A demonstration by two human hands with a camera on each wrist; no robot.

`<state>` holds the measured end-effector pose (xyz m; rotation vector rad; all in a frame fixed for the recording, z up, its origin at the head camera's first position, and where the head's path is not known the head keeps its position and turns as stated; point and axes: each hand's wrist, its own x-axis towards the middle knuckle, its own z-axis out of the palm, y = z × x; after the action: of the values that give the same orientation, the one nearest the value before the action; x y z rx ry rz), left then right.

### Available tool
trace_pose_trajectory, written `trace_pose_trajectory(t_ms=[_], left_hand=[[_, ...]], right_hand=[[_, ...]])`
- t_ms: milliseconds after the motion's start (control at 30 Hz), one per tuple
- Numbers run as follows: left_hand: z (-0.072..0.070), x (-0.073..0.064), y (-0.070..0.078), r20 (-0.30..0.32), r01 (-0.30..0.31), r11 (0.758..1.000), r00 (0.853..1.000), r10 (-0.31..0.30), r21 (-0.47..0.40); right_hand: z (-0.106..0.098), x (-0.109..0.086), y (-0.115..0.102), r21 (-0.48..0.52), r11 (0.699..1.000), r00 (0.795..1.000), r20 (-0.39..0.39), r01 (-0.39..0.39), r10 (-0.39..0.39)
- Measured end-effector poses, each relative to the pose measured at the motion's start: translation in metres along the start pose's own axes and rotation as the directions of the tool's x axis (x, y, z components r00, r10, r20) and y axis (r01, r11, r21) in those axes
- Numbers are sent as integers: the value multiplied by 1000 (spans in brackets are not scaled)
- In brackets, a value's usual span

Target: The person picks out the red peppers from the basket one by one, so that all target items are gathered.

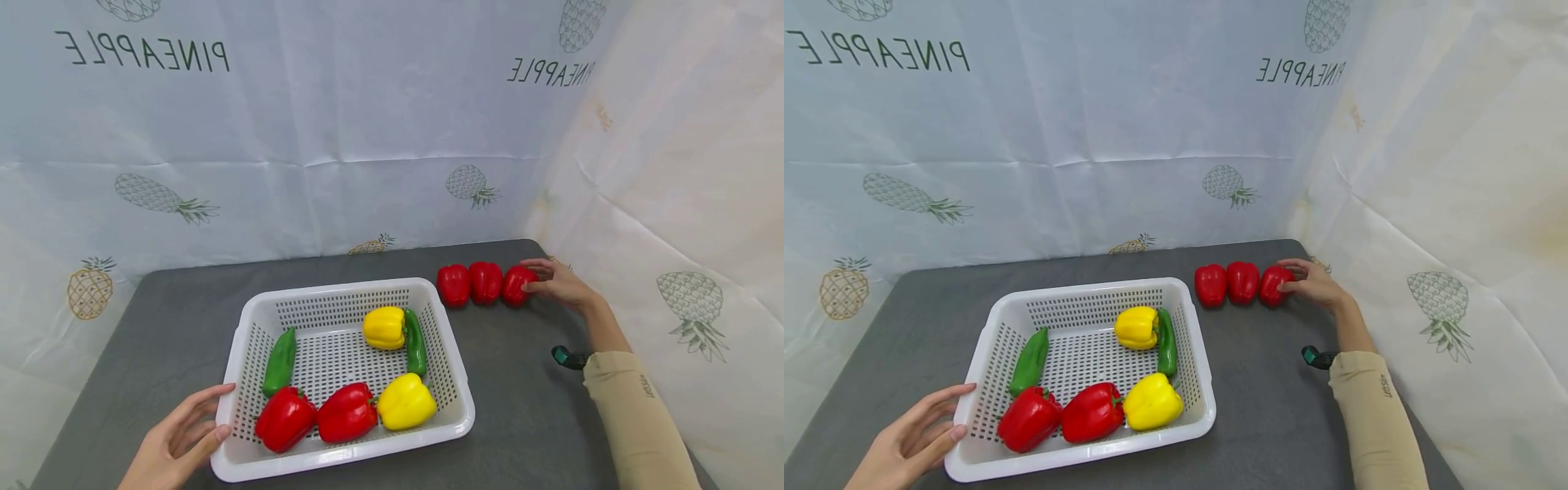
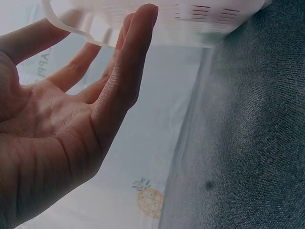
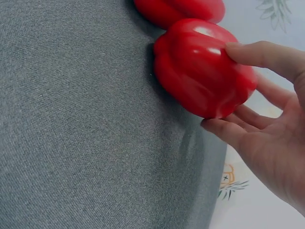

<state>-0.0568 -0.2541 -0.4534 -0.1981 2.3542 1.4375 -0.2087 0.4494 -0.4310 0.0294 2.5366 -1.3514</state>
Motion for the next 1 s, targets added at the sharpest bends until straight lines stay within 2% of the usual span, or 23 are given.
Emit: trace_pose_trajectory(t_ms=[167, 333, 633, 900, 1000], left_hand=[[0, -2, -3, -8, 6, 1000, 1000, -6, -8], [-1, -2, -6, -8, 8, 1000, 1000, -8, -22], [0, -2, -6, -25, -87, 996, 996, 87, -7], [-1, -2, -6, -15, -73, 997, 997, 73, -15], [0, -3, -6, -17, -67, 998, 998, 67, -6]], right_hand=[[3, 2, 0, 4, 1000, 1000, -22, 14, -14], [7, 5, 1, 77, 997, 999, -38, 13, -10], [8, 6, -2, 119, 993, 998, -53, 24, -18], [9, 8, -6, 123, 992, 999, -50, 25, -19], [6, 6, -11, 99, 994, 997, -74, 40, -33]])
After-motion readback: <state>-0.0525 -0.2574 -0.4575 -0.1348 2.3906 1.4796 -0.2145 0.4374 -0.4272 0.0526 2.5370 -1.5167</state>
